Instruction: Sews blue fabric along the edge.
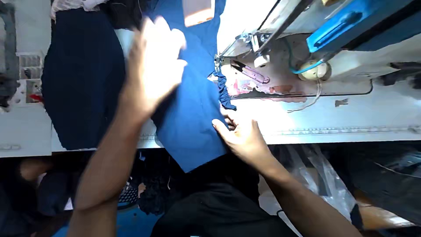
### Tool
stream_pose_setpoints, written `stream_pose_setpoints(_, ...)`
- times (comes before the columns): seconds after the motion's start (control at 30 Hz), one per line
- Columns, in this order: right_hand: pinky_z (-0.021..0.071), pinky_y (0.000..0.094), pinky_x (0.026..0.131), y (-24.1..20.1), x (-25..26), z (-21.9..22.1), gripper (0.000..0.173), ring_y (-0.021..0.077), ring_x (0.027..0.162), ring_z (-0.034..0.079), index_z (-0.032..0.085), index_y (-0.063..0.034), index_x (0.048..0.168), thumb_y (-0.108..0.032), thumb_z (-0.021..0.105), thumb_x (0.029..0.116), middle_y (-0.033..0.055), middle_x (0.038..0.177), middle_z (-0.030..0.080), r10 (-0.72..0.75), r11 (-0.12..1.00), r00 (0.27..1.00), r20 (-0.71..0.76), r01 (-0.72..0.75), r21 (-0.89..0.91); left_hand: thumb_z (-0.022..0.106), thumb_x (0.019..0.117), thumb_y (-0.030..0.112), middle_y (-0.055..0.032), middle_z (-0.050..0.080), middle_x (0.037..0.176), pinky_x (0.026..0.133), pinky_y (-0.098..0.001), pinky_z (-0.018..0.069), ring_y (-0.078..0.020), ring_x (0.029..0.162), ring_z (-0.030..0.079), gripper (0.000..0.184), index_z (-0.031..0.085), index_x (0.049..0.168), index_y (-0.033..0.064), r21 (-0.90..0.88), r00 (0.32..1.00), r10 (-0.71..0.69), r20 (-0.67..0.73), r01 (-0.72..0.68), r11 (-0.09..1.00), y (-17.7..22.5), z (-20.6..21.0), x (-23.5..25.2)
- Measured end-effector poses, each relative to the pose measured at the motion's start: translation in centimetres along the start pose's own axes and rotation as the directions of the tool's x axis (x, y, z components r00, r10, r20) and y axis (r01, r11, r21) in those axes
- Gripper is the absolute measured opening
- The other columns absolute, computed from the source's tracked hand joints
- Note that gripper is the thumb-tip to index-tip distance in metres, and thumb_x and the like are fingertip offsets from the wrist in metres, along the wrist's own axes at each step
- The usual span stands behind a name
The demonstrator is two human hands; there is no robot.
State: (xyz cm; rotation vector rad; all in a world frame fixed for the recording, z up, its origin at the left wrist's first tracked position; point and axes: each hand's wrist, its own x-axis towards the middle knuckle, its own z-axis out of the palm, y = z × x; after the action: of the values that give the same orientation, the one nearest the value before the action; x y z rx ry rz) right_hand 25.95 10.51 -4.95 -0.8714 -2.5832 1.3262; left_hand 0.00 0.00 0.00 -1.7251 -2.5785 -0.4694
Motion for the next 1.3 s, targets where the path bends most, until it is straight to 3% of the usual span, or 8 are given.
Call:
stream_pose_setpoints(0.1,0.0504,0.0326,0.053,0.1,0.0,0.2,0.021,0.008,0.058,0.06,0.069,-0.0124,0.094,-0.032,0.064,0.099,-0.0027,0.068,0.063,-0.028,0.998,0.998,-0.05,0.024,-0.06,0.061,0.0962,0.056,0.0016,0.058,0.065,0.057,-0.0392,0.0459,-0.0143,0.062,0.058,0.046,0.066,0.075,0.0155,-0.323,0.991,-0.091,0.103,0.119,0.939,6.0,2.8,-2.2)
stream_pose_setpoints(0.2,0.0504,0.0348,0.055,0.2,0.0,0.4,0.023,0.011,0.06,0.059,0.072,-0.011,0.097,-0.033,0.066,0.0982,-0.0013,0.068,0.062,-0.072,0.991,0.996,-0.044,0.067,-0.112,0.056,0.0845,0.08,0.0069,0.048,0.054,0.047,-0.0373,0.0359,-0.0116,0.05,0.048,0.062,0.058,0.063,0.0218,-0.319,0.924,-0.264,0.278,0.348,0.881,8.0,4.6,-3.6)
stream_pose_setpoints(0.47,0.0423,0.03,0.048,0.1,-0.3,0.8,0.024,0.007,0.052,0.051,0.066,-0.0155,0.084,-0.037,0.067,0.0949,-0.0064,0.06,0.052,-0.103,0.985,0.995,0.001,0.102,-0.14,0.063,0.0929,0.033,0.0085,0.064,0.066,0.054,-0.0332,0.0463,-0.0056,0.06,0.06,0.02,0.072,0.08,0.0204,-0.41,0.934,-0.272,0.232,0.347,0.844,8.1,5.5,-3.6)
stream_pose_setpoints(0.57,0.0519,0.0253,0.055,0.4,-0.6,0.4,0.021,0.0014,0.059,0.061,0.074,-0.0173,0.098,-0.037,0.068,0.0952,-0.009,0.07,0.067,-0.096,0.99,0.995,0.035,0.099,-0.105,0.07,0.0937,0.033,0.0089,0.067,0.066,0.054,-0.0263,0.0527,-0.0017,0.057,0.062,0.02,0.074,0.081,0.0181,-0.554,0.917,-0.297,0.266,0.398,0.731,7.1,6.0,-3.8)
stream_pose_setpoints(0.8,0.0377,0.0218,0.045,0.4,-0.6,-0.5,0.041,0.0007,0.049,0.047,0.063,-0.0186,0.078,-0.056,0.066,0.0941,-0.0104,0.058,0.05,-0.138,0.99,0.989,-0.053,0.14,0.018,0.075,0.0949,0.025,0.0035,0.064,0.064,0.052,-0.0204,0.0525,-0.0046,0.054,0.061,0.021,0.066,0.085,0.0084,-0.852,0.955,-0.218,0.203,0.282,0.441,5.7,7.2,-4.8)
stream_pose_setpoints(0.97,0.047,0.0227,0.051,0.8,-0.6,-0.2,0.029,0.0038,0.058,0.055,0.055,-0.0108,0.104,-0.027,0.073,0.0876,-0.004,0.074,0.058,-0.124,0.992,0.987,-0.102,0.12,-0.047,0.071,0.098,0.024,0.0046,0.062,0.066,0.055,-0.0193,0.052,-0.0035,0.057,0.06,0.021,0.062,0.086,0.0103,-0.855,0.964,-0.17,0.203,0.259,0.449,5.0,7.0,-5.1)
stream_pose_setpoints(1.13,0.0465,0.0211,0.05,0.4,-0.8,-0.2,0.043,0.0014,0.059,0.053,0.056,-0.0127,0.114,-0.048,0.07,0.0933,-0.0071,0.08,0.059,-0.137,0.99,0.988,-0.07,0.139,0.028,0.074,0.0955,0.026,0.0044,0.063,0.066,0.055,-0.0207,0.0523,-0.0041,0.058,0.061,0.024,0.061,0.083,0.0114,-0.843,0.965,-0.179,0.191,0.255,0.473,4.8,7.3,-5.2)
stream_pose_setpoints(1.3,0.0486,0.0259,0.051,0.8,-0.7,0.2,0.036,0.0078,0.058,0.055,0.057,-0.008,0.121,-0.018,0.068,0.0883,0.0009,0.083,0.061,-0.156,0.979,0.985,-0.075,0.144,-0.148,0.072,0.0975,0.023,0.0053,0.061,0.064,0.053,-0.0191,0.0497,-0.003,0.056,0.059,0.024,0.058,0.081,0.012,-0.864,0.97,-0.177,0.168,0.231,0.447,4.7,7.2,-5.3)
